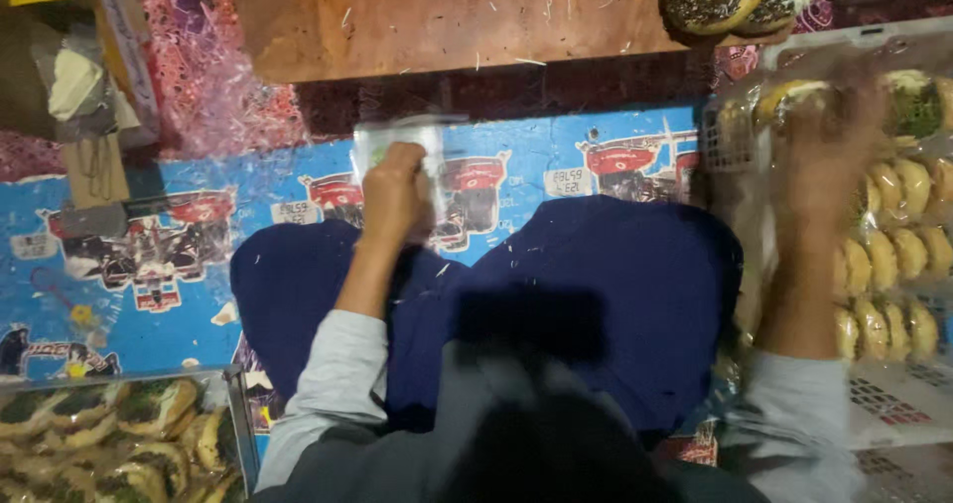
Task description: The person sits on the floor and repeatedly picks up donuts, places them into clear plastic bags, and sets the packaged items into a white crate. The workspace includes trays of donuts and a wooden board.
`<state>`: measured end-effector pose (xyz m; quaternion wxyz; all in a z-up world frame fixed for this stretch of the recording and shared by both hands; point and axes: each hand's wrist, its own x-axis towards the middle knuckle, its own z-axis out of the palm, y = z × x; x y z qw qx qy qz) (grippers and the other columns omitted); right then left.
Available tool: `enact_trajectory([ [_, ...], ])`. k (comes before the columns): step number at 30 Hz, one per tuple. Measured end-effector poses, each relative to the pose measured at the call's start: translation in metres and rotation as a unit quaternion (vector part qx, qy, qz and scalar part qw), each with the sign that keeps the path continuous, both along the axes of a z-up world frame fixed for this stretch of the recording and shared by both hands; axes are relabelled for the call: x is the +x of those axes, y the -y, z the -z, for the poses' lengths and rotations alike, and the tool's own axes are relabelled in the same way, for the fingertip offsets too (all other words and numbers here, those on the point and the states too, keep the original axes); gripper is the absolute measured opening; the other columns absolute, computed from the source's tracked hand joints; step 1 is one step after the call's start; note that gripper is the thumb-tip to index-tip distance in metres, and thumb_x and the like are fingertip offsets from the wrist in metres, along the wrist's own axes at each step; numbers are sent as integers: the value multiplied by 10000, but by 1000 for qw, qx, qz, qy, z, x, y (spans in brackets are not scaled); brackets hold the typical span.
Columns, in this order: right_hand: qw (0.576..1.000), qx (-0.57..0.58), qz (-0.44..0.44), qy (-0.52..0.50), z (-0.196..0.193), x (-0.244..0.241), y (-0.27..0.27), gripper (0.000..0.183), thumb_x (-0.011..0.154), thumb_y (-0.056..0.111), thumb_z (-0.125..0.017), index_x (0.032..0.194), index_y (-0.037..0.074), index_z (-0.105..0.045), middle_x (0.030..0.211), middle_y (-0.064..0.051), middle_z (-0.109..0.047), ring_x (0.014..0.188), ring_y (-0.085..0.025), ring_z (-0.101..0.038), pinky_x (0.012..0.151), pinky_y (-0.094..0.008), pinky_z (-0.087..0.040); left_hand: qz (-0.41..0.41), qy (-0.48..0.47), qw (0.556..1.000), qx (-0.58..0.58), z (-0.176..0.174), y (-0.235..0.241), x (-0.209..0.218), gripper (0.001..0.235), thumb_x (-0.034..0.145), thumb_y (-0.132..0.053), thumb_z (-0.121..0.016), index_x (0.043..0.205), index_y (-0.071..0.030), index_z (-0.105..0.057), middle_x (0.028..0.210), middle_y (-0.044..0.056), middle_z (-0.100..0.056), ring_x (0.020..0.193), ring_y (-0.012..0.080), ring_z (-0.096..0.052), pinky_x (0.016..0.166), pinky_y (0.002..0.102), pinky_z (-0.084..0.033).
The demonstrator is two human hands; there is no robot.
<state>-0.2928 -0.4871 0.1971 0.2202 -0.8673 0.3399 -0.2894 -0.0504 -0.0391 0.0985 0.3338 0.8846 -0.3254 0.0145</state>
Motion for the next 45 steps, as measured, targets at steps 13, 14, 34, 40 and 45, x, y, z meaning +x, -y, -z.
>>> enact_trajectory([
  [13,913,62,-397,72,-43,144,-245,114,926,79,-757,1029,30,-753,971,-152,-747,883,-331,-726,787,-388,-560,-105,-140,924,-340,-101,44,-38,572,864,73,-653,1398,19,-458,1230,156,-623,845,155,-661,699,255,-579],
  [14,927,-5,-361,100,-57,137,-250,206,869,93,-755,1051,-3,-738,1016,-202,-730,916,-371,-707,813,-403,-552,-110,-177,913,-351,-95,46,-34,489,924,65,-628,1391,7,-497,1178,133,-678,883,140,-690,720,258,-605],
  [34,902,-43,-429,38,-43,94,-201,530,866,52,-726,1383,32,-610,1517,-379,-442,1428,-501,-429,1170,-482,-396,78,-582,519,-621,-52,153,-24,324,996,-19,-609,1310,-55,-542,1230,115,-632,1120,275,-629,969,417,-531],
  [40,943,185,-261,-96,-53,97,-74,127,995,202,-773,1080,114,-802,981,-111,-785,777,-170,-735,679,-405,-630,62,-576,448,-681,-31,180,-14,176,958,48,-527,1085,-65,-574,1073,146,-662,1061,324,-670,1018,517,-547],
  [45,958,-75,-202,-191,-39,135,31,1210,515,342,-1012,1522,14,-428,1563,-322,-353,1381,-521,-330,1072,-653,-344,38,-635,359,-683,-36,172,6,101,1024,-93,-536,1092,-58,-601,1106,157,-682,1084,355,-666,1078,613,-478],
])
